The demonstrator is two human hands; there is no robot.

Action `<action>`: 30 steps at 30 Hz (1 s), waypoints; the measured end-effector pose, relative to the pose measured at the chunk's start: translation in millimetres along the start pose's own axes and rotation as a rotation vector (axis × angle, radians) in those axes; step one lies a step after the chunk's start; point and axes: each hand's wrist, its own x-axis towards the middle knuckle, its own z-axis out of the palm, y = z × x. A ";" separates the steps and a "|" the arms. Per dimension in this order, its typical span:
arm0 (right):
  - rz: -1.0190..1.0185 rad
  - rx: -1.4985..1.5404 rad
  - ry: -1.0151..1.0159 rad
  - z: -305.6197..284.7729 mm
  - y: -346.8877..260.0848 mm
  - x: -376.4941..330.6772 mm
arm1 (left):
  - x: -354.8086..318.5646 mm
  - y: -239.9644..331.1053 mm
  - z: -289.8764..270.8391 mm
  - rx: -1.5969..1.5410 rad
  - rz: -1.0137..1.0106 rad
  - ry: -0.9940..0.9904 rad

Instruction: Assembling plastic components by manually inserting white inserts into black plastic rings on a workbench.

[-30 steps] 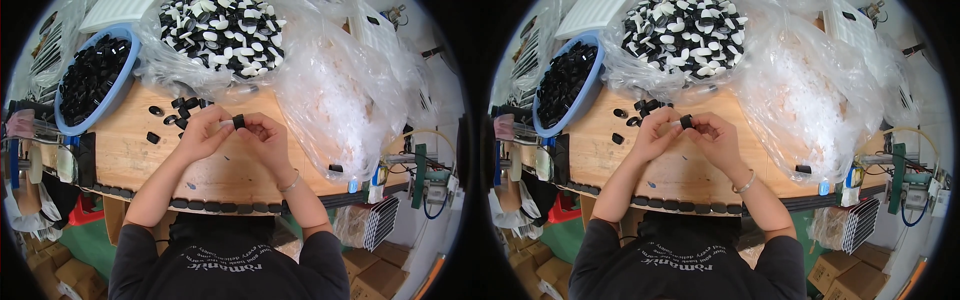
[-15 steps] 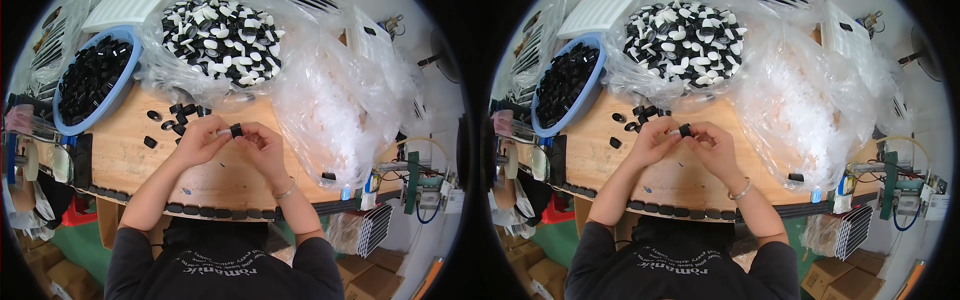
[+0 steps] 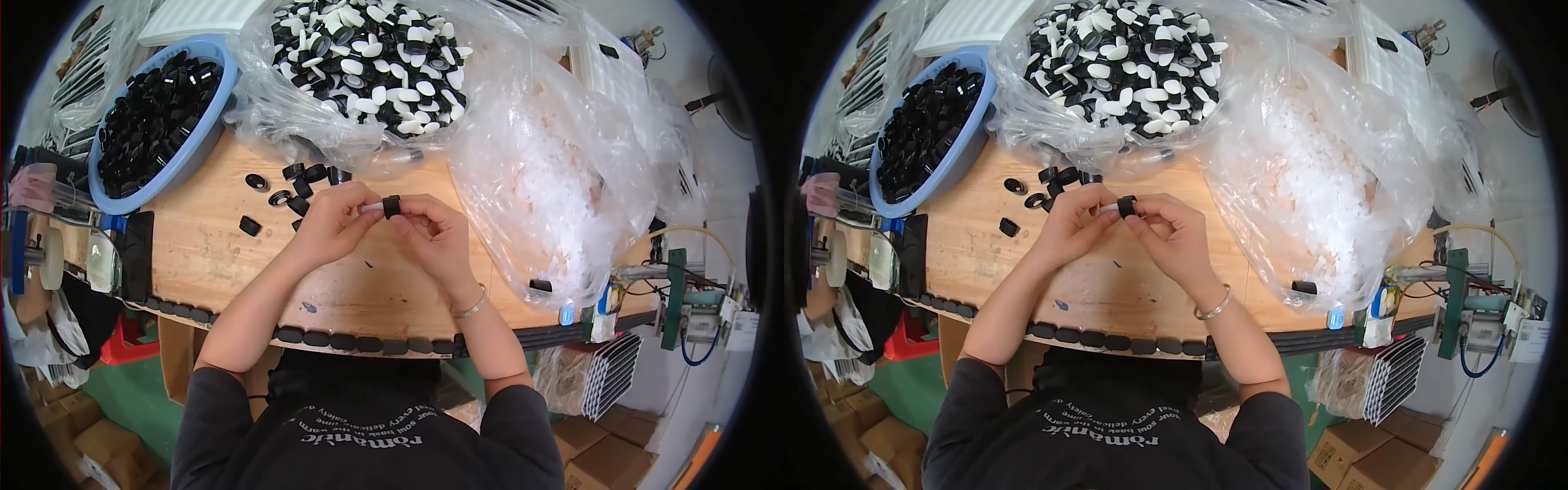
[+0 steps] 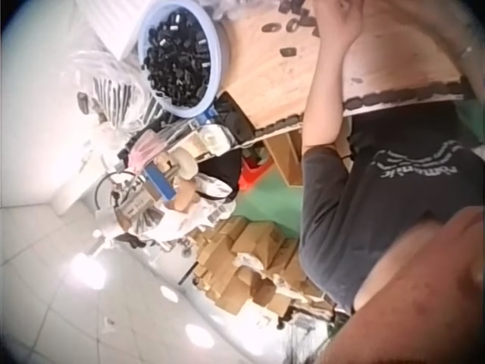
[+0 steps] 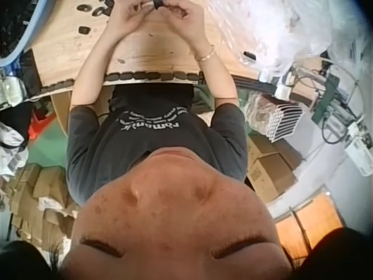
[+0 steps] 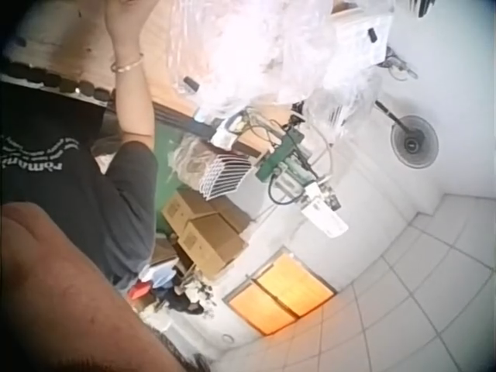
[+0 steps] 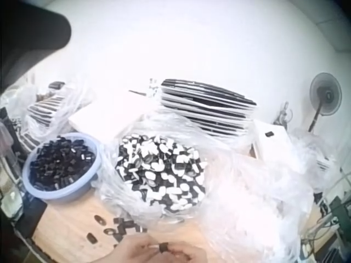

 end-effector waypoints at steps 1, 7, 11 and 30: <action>0.001 0.003 0.003 -1.1 -0.4 0.7 | 0.4 -0.2 0.5 0.001 0.002 0.004; 0.220 0.179 -0.080 -7.7 -3.2 1.1 | -0.3 2.5 -0.2 -0.009 0.064 0.002; 0.157 0.190 -0.069 -6.1 -0.3 1.0 | -1.9 3.3 1.3 -0.137 -0.024 -0.007; -0.102 -0.121 -0.101 -2.1 -3.4 1.3 | -0.1 1.2 -1.3 0.008 0.135 0.059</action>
